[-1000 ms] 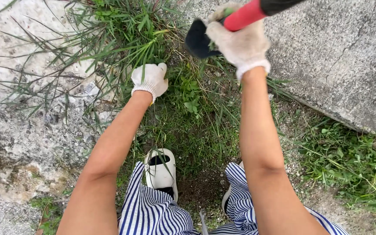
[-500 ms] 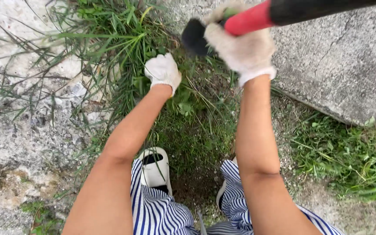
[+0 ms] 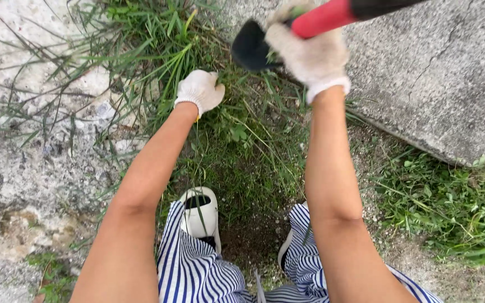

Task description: Pulling weeds from the ground by hand and using a hand trowel.

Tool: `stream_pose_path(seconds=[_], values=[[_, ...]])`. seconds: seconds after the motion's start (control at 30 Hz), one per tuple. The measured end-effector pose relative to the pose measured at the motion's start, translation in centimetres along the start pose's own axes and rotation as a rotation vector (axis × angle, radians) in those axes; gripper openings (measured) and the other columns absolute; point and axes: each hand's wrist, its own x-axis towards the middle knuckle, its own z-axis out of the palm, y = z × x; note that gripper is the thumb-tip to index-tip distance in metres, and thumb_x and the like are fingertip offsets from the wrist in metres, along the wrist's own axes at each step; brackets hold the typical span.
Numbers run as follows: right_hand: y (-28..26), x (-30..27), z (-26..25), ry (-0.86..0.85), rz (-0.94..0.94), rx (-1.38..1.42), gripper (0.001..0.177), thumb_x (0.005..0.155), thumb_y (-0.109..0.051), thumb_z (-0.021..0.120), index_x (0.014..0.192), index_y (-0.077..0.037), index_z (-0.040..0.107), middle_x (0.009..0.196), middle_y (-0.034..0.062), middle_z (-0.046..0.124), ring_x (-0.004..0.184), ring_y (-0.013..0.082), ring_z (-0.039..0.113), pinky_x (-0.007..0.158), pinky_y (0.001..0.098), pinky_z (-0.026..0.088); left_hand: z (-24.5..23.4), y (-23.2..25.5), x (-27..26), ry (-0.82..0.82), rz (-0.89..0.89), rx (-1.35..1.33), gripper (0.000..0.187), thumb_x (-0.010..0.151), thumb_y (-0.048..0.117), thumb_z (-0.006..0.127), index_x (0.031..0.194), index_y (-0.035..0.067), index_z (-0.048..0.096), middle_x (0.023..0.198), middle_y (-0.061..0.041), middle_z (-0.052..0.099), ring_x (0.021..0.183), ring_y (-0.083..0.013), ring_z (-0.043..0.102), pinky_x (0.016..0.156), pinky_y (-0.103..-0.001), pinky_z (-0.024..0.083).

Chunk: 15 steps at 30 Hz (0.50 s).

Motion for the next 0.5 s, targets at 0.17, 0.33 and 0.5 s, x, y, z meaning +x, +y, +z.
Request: stream_pose_path(seconds=[0.17, 0.33, 0.5], values=[[-0.8, -0.3, 1.7, 0.154, -0.218, 0.032, 0.014, 0.091, -0.001, 0.076, 0.101, -0.010, 0.071, 0.096, 0.0020, 0.075, 0.089, 0.0133, 0.073, 0.084, 0.0312, 0.063, -1.0, 0.0, -0.7, 0.040, -0.042, -0.108, 0.046, 0.091, 0.038, 0.052, 0.122, 0.008, 0.066, 0.095, -0.025, 0.071, 0.086, -0.0438, 0.069, 0.080, -0.050, 0.056], [2.3, 1.2, 5.6, 0.044, 0.154, 0.027, 0.007, 0.085, -0.008, 0.076, 0.089, -0.008, 0.069, 0.079, 0.0029, 0.071, 0.073, 0.0136, 0.069, 0.071, 0.0327, 0.061, -0.8, -0.6, -0.4, 0.047, 0.020, -0.130, 0.044, 0.093, 0.036, 0.052, 0.118, 0.005, 0.069, 0.095, -0.027, 0.071, 0.087, -0.0439, 0.069, 0.081, -0.050, 0.057], [1.3, 1.1, 2.3, 0.102, 0.044, -0.005, 0.014, 0.086, -0.015, 0.085, 0.091, -0.011, 0.072, 0.083, 0.0010, 0.076, 0.076, 0.0110, 0.072, 0.080, 0.0310, 0.065, 0.5, -2.3, 0.6, 0.066, 0.040, -0.166, 0.044, 0.093, 0.036, 0.053, 0.115, 0.000, 0.067, 0.088, -0.030, 0.069, 0.082, -0.0454, 0.068, 0.075, -0.051, 0.056]])
